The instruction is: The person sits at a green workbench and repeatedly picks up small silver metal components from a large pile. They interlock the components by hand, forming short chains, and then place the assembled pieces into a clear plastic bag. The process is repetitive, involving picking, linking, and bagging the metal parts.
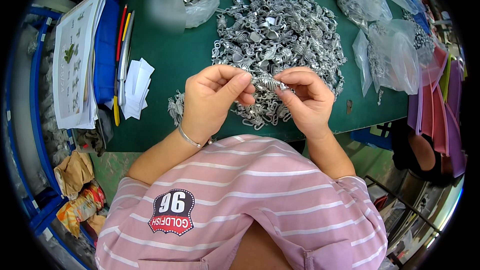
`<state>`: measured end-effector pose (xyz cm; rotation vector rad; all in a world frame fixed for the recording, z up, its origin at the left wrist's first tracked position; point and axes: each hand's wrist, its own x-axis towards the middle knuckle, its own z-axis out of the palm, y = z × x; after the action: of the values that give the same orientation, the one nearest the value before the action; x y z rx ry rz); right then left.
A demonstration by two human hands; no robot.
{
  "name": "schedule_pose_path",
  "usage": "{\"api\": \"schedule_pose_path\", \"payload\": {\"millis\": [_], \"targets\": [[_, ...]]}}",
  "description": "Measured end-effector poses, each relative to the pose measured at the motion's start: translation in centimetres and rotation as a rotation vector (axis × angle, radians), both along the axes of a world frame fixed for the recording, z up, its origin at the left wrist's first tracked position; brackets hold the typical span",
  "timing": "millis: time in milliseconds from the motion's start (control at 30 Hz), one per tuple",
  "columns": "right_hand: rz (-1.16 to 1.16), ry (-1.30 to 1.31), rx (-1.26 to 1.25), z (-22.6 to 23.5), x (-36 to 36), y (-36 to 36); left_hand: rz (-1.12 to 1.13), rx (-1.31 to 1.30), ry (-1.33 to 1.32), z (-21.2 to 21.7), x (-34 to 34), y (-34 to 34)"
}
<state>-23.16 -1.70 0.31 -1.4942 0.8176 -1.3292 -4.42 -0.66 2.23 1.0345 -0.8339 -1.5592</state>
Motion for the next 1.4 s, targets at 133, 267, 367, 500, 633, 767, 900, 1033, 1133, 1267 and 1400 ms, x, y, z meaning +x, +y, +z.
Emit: {"api": "schedule_pose_path", "payload": {"millis": [133,267,367,500,633,767,900,1033,1133,1267,1400], "targets": [[-0.005,0.035,-0.007,-0.2,-0.1,0.0,0.0,-0.055,-0.03,0.0,-0.1,0.1],[0.112,-0.023,0.069,0.6,0.1,-0.2,0.044,-0.159,-0.099,-0.2,-0.2,0.0],[0.036,0.156,-0.08,0.8,0.3,-2.3,0.098,-0.224,-0.086,-0.2,-0.3,-0.1],[-0.386,0.305,-0.343,3.8,-0.5,-10.2,0.144,-0.191,-0.054,-0.3,0.0,-0.6],[-0.634,0.316,-0.443,5.1,-1.8,-21.4,0.135,-0.143,-0.063,-0.5,0.4,-0.4],[-0.671,0.439,-0.4,4.9,-1.2,-30.2,0.161,-0.111,-0.063,-0.3,1.1,-0.3],[-0.347,0.64,-0.136,5.2,-1.4,-32.9,0.157,-0.122,-0.07,-0.1,1.6,-0.4],[-0.27,0.832,-0.073,6.1,-1.1,-31.8,0.193,-0.112,-0.053,-0.5,2.4,-0.5],[-0.204,0.807,-0.116,4.7,-2.1,-32.6,0.197,-0.098,-0.065,-0.5,2.8,-0.8],[-0.119,0.62,-0.113,3.9,-3.0,-32.9,0.163,-0.131,-0.004,-0.1,2.4,-1.3],[-0.276,0.565,-0.26,6.0,-1.4,-31.9,0.158,-0.192,0.041,-0.2,2.9,-1.4]]}}
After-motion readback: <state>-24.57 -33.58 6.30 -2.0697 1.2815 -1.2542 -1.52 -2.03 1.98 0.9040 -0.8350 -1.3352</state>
